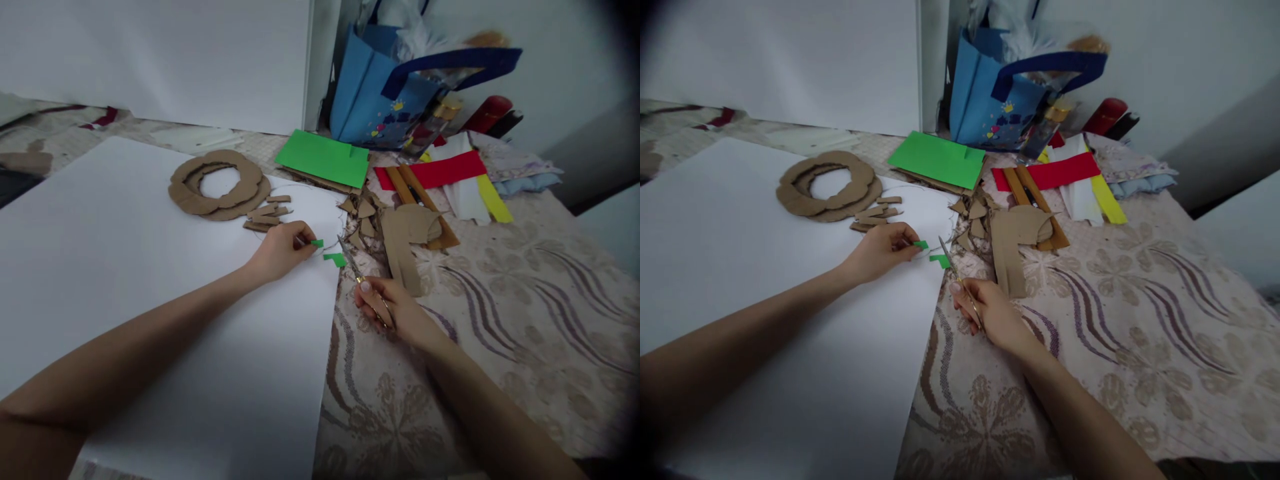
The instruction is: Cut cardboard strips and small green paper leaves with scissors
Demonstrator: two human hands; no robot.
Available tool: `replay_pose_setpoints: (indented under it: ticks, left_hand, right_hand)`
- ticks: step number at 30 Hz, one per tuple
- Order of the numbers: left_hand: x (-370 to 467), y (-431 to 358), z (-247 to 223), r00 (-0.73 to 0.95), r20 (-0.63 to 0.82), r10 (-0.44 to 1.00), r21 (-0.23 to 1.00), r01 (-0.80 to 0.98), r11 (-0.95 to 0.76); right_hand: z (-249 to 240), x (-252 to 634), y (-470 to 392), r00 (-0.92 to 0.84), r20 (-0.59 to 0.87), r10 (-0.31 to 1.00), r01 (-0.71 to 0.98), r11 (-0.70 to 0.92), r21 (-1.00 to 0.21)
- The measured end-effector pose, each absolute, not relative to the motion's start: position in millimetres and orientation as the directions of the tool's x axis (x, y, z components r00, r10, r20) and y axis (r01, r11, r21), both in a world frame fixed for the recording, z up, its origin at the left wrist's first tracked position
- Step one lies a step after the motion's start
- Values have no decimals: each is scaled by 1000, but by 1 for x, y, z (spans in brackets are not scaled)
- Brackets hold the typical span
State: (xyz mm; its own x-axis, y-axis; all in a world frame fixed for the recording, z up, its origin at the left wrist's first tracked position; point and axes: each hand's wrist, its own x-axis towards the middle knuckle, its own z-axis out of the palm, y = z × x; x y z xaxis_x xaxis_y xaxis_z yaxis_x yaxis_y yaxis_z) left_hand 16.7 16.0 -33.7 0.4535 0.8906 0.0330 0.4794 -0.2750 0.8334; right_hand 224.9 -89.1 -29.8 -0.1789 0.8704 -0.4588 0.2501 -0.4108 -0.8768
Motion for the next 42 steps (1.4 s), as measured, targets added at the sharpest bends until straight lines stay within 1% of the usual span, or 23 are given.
replay_pose_setpoints:
  ticks: [4,8,9,10,13,14,15,16,18,20,22,24,25,28,30,32,35,39,42]
  left_hand:
    - [15,18,-36,476,14,880,887,401,-231]
    - [15,17,-35,481,-24,877,891,407,-199]
    - [15,17,-35,475,-15,880,884,418,-211]
    - [15,17,-35,465,16,885,872,426,-240]
    - [15,18,-34,419,172,891,833,421,-359]
    - [15,18,-32,401,202,894,831,412,-373]
    - [16,17,-30,390,195,900,844,401,-356]
    - [17,15,-28,387,147,910,872,384,-305]
    - [19,9,-23,419,-25,908,941,317,-121]
    - [23,1,-19,513,-186,838,969,239,69]
    - [26,-10,-16,625,-254,738,965,220,146]
    - [30,-19,-15,712,-272,648,961,241,138]
    - [31,-23,-15,739,-271,616,960,254,117]
    - [33,-31,-16,774,-260,578,954,300,28]
    - [34,-32,-18,773,-254,582,952,308,8]
    - [35,-32,-18,751,-254,609,959,276,59]
    - [37,-31,-17,698,-280,659,960,202,194]
    - [39,-33,-18,686,-332,647,931,127,343]
    - [40,-36,-20,688,-349,637,918,113,381]
  right_hand:
    - [-29,225,-89,-180,-453,873,275,-398,-875]
    - [-28,225,-90,-177,-445,878,303,-382,-873]
    - [-28,225,-90,-176,-442,880,309,-377,-873]
    - [-28,225,-90,-177,-438,881,315,-371,-873]
    - [-29,225,-90,-181,-437,881,326,-365,-872]
    - [-29,225,-90,-182,-438,880,325,-367,-872]
    - [-29,224,-90,-181,-436,882,319,-367,-874]
    - [-28,223,-90,-172,-423,889,304,-361,-882]
    - [-26,221,-90,-125,-367,922,271,-324,-906]
    - [-23,219,-90,-28,-281,959,259,-264,-929]
    - [-20,218,-90,53,-206,977,262,-213,-941]
    - [-18,217,-90,76,-172,982,236,-186,-954]
    - [-17,217,-90,59,-173,983,220,-182,-958]
    - [-14,214,-91,-31,-222,975,226,-209,-951]
    - [-11,211,-91,-70,-252,965,263,-226,-938]
    - [-9,210,-91,-63,-253,965,283,-226,-932]
    - [-10,211,-92,-25,-232,972,288,-215,-933]
    - [-19,216,-93,-2,-208,978,261,-201,-944]
    - [-23,217,-94,-11,-192,981,240,-184,-953]
